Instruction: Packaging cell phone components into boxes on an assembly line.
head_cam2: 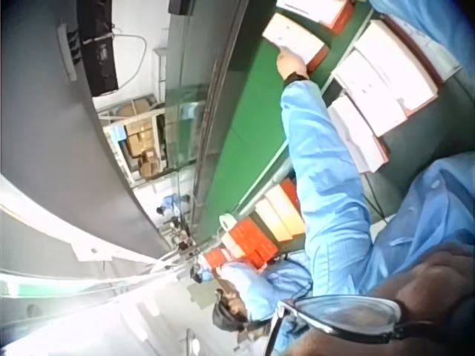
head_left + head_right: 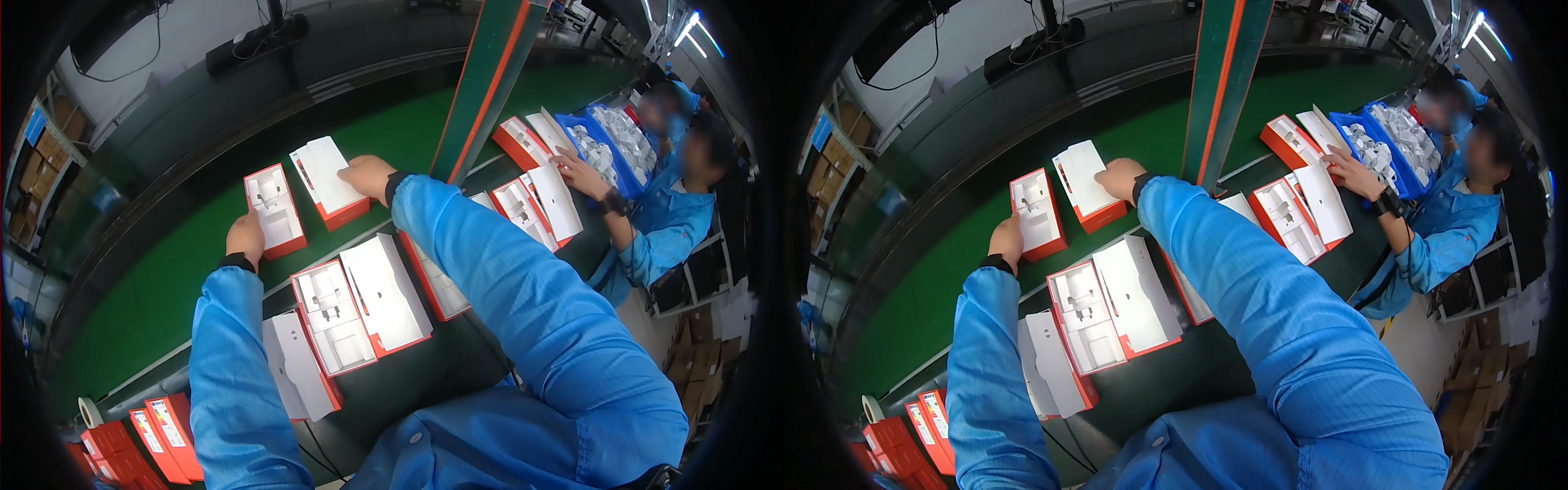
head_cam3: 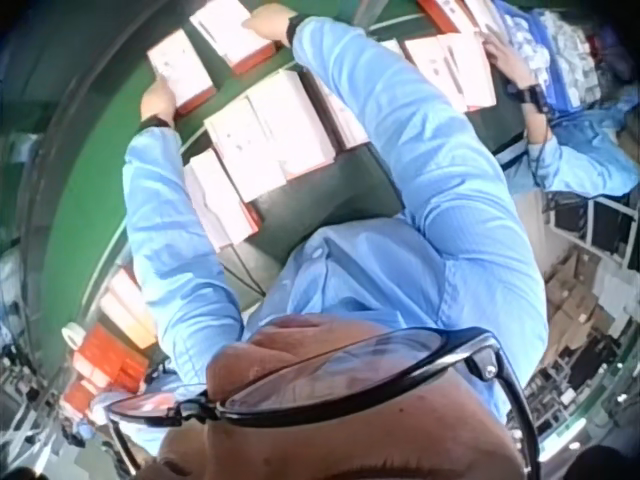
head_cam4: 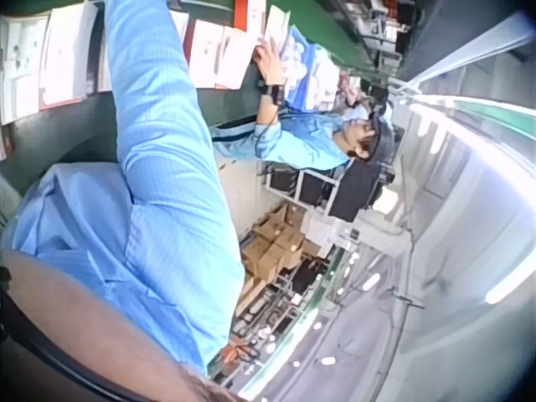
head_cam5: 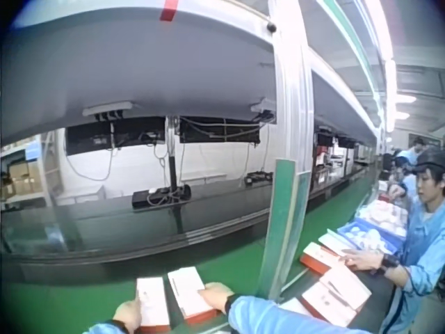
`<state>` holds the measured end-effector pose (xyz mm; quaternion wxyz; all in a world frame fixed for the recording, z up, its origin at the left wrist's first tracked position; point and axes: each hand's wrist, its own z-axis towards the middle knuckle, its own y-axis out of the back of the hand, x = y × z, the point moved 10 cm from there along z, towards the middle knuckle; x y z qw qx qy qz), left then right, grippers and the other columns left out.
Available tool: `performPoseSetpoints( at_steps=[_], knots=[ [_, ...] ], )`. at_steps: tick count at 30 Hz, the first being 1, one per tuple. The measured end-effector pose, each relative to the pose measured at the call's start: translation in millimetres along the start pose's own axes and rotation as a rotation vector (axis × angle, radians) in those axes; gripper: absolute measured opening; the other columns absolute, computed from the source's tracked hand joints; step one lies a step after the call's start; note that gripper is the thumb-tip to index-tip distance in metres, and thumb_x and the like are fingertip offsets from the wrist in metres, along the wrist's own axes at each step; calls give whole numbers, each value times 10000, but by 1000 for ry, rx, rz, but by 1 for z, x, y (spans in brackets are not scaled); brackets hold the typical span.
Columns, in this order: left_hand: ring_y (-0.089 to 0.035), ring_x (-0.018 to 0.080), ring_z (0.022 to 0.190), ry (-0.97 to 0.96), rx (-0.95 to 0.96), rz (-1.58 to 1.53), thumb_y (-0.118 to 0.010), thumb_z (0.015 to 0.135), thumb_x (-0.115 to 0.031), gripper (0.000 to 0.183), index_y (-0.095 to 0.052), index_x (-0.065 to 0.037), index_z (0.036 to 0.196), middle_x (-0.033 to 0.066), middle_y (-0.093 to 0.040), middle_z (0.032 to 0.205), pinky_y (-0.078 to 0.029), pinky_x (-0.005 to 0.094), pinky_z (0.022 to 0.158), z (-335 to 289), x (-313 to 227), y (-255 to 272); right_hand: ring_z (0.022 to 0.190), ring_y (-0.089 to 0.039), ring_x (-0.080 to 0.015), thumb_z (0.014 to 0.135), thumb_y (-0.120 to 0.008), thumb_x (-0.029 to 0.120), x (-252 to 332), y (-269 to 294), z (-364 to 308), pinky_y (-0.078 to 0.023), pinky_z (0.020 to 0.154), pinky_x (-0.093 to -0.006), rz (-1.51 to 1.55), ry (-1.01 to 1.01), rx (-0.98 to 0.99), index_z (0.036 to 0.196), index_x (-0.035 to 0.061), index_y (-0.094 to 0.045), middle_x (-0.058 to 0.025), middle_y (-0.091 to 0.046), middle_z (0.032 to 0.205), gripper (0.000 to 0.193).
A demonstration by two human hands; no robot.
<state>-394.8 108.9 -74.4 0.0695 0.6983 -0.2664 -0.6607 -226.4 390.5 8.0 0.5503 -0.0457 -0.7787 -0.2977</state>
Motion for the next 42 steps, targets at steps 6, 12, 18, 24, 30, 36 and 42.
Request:
performPoseSetpoints(
  at_steps=[6, 12, 18, 24, 30, 36, 42],
  knots=[
    [-689, 242, 971, 169, 151, 43, -429, 1095, -398, 505, -630, -47, 1397, 104, -737, 1144, -565, 377, 778, -58, -49, -25, 1072, -735, -327, 1017, -620, 261, -5, -3, -9, -588, 899, -383, 30, -51, 82, 1322, -48, -688, -190, -734, 1263, 439],
    [-683, 235, 1019, 180, 182, -39, -454, 1084, -397, 480, -628, -72, 1391, 92, -720, 1209, -565, 395, 823, -59, -44, -26, 1112, -725, -322, 1032, -597, 248, 3, -4, -5, -556, 974, -384, -54, 14, 62, 1336, -43, -684, -199, -722, 1301, 430],
    [-663, 236, 1049, 170, 225, -14, -469, 1075, -383, 481, -612, -82, 1422, 81, -697, 1259, -545, 411, 854, -63, -47, -25, 1186, -699, -330, 1042, -577, 271, 7, 1, -3, -489, 1084, -378, -91, 61, 14, 1358, -45, -669, -224, -697, 1349, 456],
    [-627, 211, 1019, 82, 276, -43, -577, 1035, -419, 566, -561, -67, 1478, 69, -652, 1306, -527, 385, 823, -70, -56, -17, 1267, -650, -392, 1005, -581, 358, 1, 26, -2, -474, 1122, -428, -254, 148, -180, 1419, -41, -611, -259, -669, 1371, 576],
    [-630, 153, 998, -41, 171, -85, -584, 1019, -342, 422, -641, -88, 1352, 32, -680, 1194, -503, 346, 824, -105, -75, 60, 1127, -649, -438, 954, -654, 306, 17, 48, -86, -509, 1004, -485, 51, 390, -277, 1183, -47, -681, -275, -676, 1199, 422],
    [-609, 112, 1056, -111, 122, -103, -609, 1055, -427, 488, -625, -102, 1419, 12, -670, 1281, -469, 300, 888, -182, -89, 125, 949, -692, -283, 928, -714, 117, 10, 122, -250, -553, 865, -390, 59, 704, -295, 1073, -15, -678, -171, -690, 1009, 200],
    [-598, 108, 1114, -89, 15, -99, -562, 1080, -396, 494, -579, -85, 1464, 25, -647, 1342, -443, 294, 952, -245, -61, 182, 1054, -650, -386, 881, -742, 141, -69, 275, -321, -533, 921, -451, -470, 560, -811, 1219, -23, -631, -204, -647, 1107, 392]
  ],
)
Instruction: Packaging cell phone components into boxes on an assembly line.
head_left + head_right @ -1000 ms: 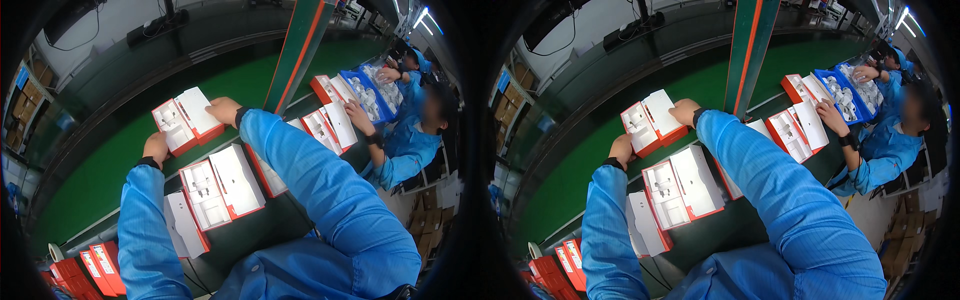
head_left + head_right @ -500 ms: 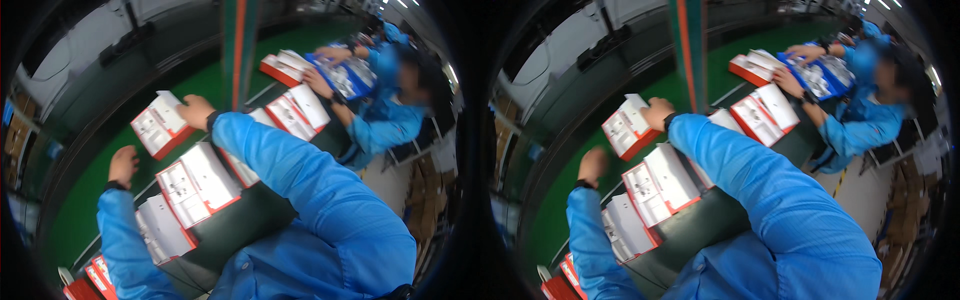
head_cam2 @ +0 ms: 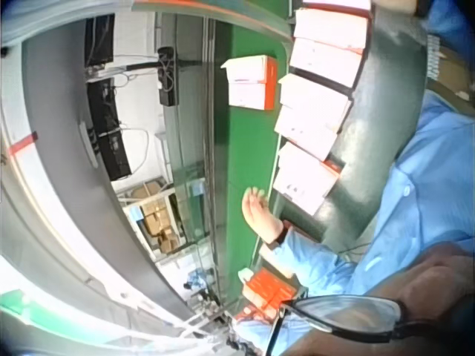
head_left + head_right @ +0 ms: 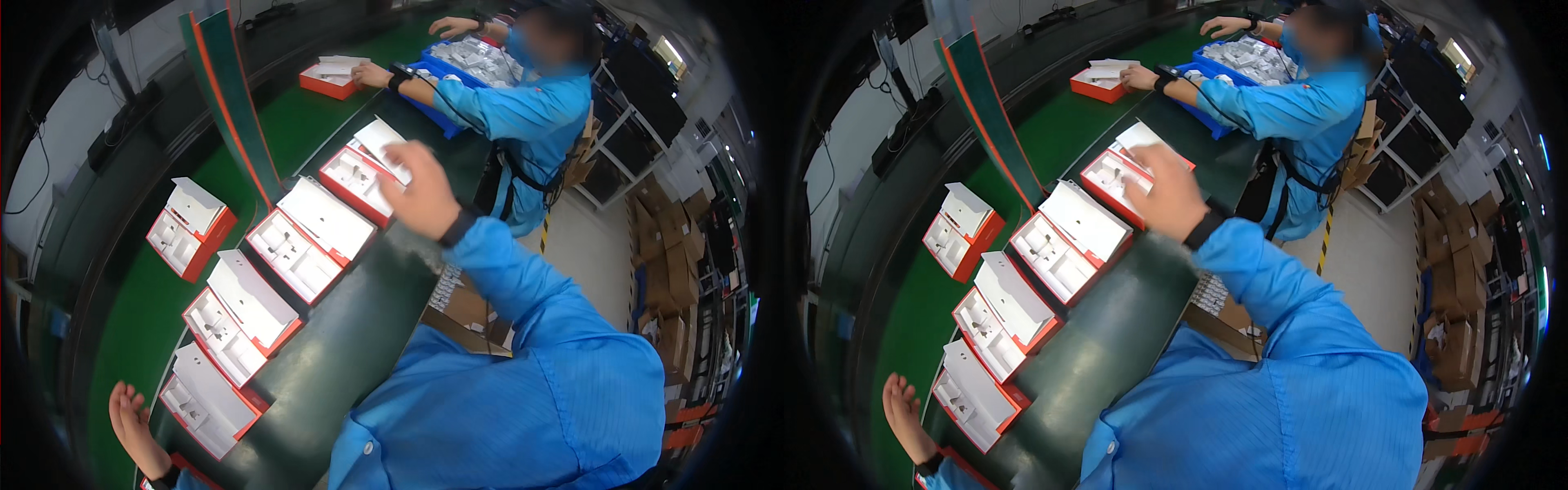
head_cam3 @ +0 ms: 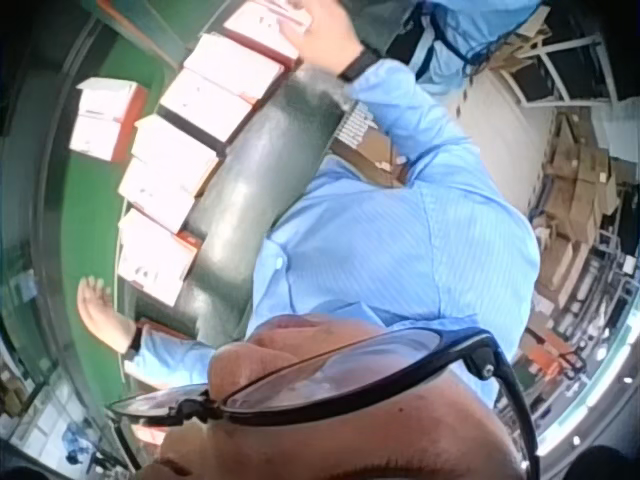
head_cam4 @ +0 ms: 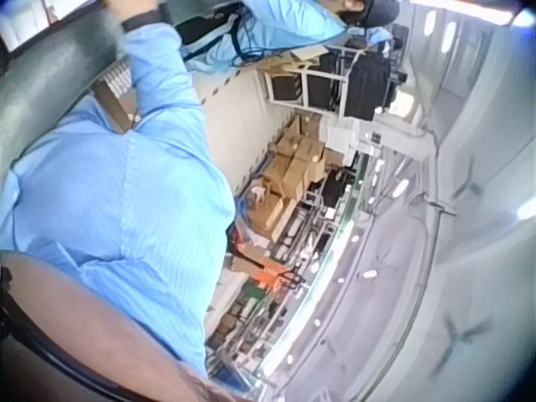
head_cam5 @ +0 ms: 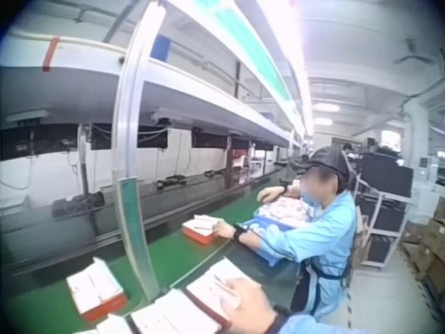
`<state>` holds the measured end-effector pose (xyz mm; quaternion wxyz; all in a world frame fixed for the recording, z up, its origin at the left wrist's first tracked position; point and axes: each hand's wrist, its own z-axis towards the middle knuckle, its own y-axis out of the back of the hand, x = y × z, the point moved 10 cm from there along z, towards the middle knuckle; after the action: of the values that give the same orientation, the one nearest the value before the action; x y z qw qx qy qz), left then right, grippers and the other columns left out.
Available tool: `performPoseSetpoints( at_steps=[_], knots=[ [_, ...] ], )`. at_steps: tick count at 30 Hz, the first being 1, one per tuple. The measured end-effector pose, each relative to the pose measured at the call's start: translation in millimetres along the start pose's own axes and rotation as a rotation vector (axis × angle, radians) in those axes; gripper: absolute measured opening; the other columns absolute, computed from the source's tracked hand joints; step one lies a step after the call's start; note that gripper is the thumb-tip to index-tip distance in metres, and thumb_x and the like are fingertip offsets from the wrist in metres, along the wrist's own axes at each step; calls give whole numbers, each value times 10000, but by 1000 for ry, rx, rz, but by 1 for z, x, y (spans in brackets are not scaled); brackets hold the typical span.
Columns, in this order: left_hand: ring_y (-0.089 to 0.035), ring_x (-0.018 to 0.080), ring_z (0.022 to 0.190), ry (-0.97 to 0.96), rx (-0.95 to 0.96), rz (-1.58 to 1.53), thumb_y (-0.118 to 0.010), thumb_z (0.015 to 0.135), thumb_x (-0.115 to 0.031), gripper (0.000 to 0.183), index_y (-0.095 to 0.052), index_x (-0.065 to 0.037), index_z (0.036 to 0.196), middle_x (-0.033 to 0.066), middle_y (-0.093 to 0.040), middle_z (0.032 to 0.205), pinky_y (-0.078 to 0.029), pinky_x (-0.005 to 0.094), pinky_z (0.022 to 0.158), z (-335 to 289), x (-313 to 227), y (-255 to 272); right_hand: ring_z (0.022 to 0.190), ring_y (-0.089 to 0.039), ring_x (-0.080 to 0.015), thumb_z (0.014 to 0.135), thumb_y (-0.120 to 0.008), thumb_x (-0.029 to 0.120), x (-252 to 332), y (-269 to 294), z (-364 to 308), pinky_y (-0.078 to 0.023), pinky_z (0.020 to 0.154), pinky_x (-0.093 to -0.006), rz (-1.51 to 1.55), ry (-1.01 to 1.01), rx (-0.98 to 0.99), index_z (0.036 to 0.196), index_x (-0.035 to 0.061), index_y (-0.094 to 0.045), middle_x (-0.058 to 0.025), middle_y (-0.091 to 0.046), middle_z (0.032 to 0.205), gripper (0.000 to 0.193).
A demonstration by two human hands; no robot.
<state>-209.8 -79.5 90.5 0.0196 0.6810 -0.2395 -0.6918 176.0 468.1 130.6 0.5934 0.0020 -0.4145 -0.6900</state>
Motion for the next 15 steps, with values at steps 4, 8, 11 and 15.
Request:
performPoseSetpoints(
  at_steps=[4, 8, 11, 15],
  knots=[
    [-595, 120, 1126, 40, -94, -42, -556, 1080, -377, 472, -591, -73, 1440, 31, -646, 1330, -439, 288, 957, -44, 7, 22, 1235, -570, -429, 844, -807, 352, -99, -9, 19, -469, 1082, -473, -341, -146, 20, 1424, -3, -549, -245, -562, 1356, 727],
    [-667, 342, 1143, 39, -198, -84, -529, 1065, -193, 428, -582, 100, 1371, 236, -671, 1281, -529, 420, 1012, -77, -9, 8, 1317, -532, -441, 875, -773, 443, -138, -24, 15, -438, 1138, -456, -443, -298, 215, 1510, 7, -499, -257, -551, 1409, 818],
    [-653, 337, 1149, 106, -250, -144, -532, 1062, -186, 426, -569, 100, 1376, 233, -664, 1268, -526, 417, 1011, -95, 1, 16, 1297, -561, -442, 909, -734, 456, -158, -56, 0, -460, 1121, -451, -337, -371, 467, 1537, 60, -491, -263, -544, 1422, 781],
    [-632, 305, 1147, 187, -305, -202, -556, 1054, -187, 456, -528, 56, 1438, 199, -646, 1269, -509, 413, 997, -122, 19, 23, 1238, -601, -435, 968, -667, 347, -158, -53, -3, -488, 1079, -458, -315, -370, 429, 1495, 75, -544, -256, -582, 1371, 605]
  ],
)
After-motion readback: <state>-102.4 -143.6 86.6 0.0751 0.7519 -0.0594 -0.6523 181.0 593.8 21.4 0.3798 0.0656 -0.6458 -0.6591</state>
